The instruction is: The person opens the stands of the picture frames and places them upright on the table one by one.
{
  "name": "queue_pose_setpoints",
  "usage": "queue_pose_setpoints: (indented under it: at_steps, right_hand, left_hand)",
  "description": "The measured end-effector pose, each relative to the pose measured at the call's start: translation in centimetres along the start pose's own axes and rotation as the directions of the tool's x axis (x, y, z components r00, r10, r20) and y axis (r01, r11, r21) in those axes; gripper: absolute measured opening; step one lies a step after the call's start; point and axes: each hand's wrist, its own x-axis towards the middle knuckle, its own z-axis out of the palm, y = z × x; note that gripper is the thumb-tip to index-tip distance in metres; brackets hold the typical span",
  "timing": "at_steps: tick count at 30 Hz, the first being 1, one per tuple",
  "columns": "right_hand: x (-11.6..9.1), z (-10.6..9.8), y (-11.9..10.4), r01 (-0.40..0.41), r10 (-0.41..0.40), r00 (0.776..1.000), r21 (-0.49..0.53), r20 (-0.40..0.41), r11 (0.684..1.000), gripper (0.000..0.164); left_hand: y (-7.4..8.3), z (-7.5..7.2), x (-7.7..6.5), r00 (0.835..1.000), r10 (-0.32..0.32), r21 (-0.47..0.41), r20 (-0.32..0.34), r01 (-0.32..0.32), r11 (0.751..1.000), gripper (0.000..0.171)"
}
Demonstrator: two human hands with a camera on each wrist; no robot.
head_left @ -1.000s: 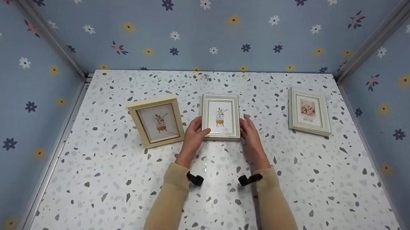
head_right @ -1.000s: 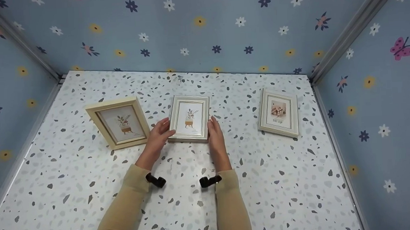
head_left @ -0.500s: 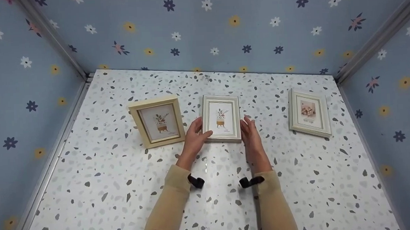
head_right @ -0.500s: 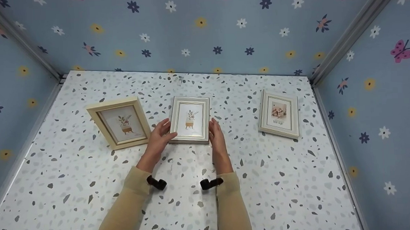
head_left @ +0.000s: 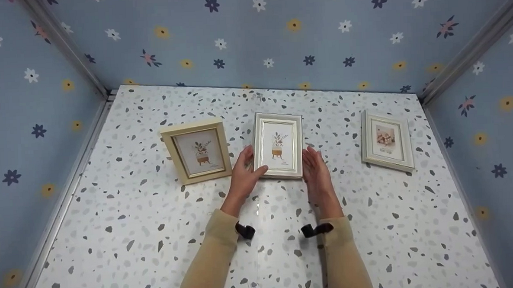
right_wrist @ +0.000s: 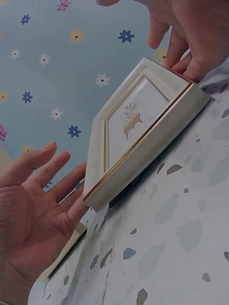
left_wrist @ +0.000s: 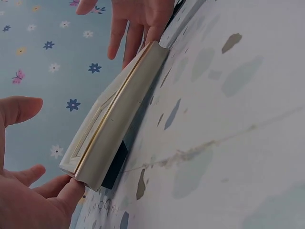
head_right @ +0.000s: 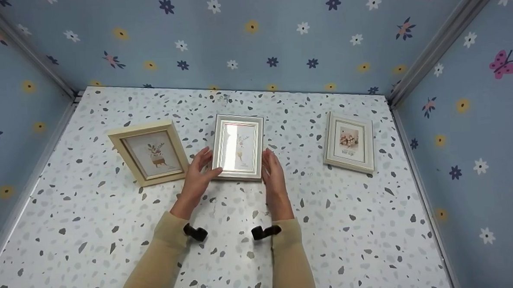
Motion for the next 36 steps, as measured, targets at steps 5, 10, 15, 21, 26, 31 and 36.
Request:
queue_pose_setpoints:
  at_steps: [5, 10, 15, 21, 26, 31, 36]
  right_hand:
    - [-0.3, 0.1, -0.2, 0.016, -0.016, 1.000, -0.004, -0.022, 1.000, 0.062]
    - [-0.5, 0.1, -0.7, 0.017, -0.018, 0.999, -0.005, -0.027, 1.000, 0.060]
    - [-0.9, 0.2, -1.4, 0.038, -0.039, 0.999, -0.077, -0.014, 0.996, 0.060]
    - [-1.3, 0.4, -2.2, 0.055, -0.056, 0.998, -0.128, 0.002, 0.990, 0.060]
    - [-1.7, 0.7, -2.7, 0.048, -0.049, 0.999, -0.158, -0.005, 0.986, 0.059]
    - [-1.9, 1.0, -3.0, 0.033, -0.040, 0.999, -0.224, -0.025, 0.974, 0.057]
    - [-2.2, 1.4, -3.4, 0.030, -0.043, 0.998, -0.258, -0.043, 0.966, 0.056]
  left_hand:
    - [0.3, 0.0, -0.3, 1.000, 0.009, 0.027, -0.001, -0.009, 1.000, 0.080]
    - [0.7, 0.0, -0.6, 1.000, 0.031, 0.025, 0.004, -0.031, 0.999, 0.080]
    - [1.1, -0.1, -0.9, 0.998, 0.068, 0.051, 0.016, -0.068, 0.996, 0.079]
    - [1.6, -0.1, -0.9, 0.994, 0.109, 0.074, 0.018, -0.110, 0.991, 0.076]
    - [1.9, 0.0, -1.0, 0.993, 0.122, 0.126, 0.005, -0.122, 0.985, 0.072]
    - [2.3, 0.2, -1.3, 0.993, 0.121, 0.188, 0.013, -0.122, 0.975, 0.069]
    - [2.6, 0.2, -1.6, 0.994, 0.110, 0.220, -0.002, -0.107, 0.969, 0.068]
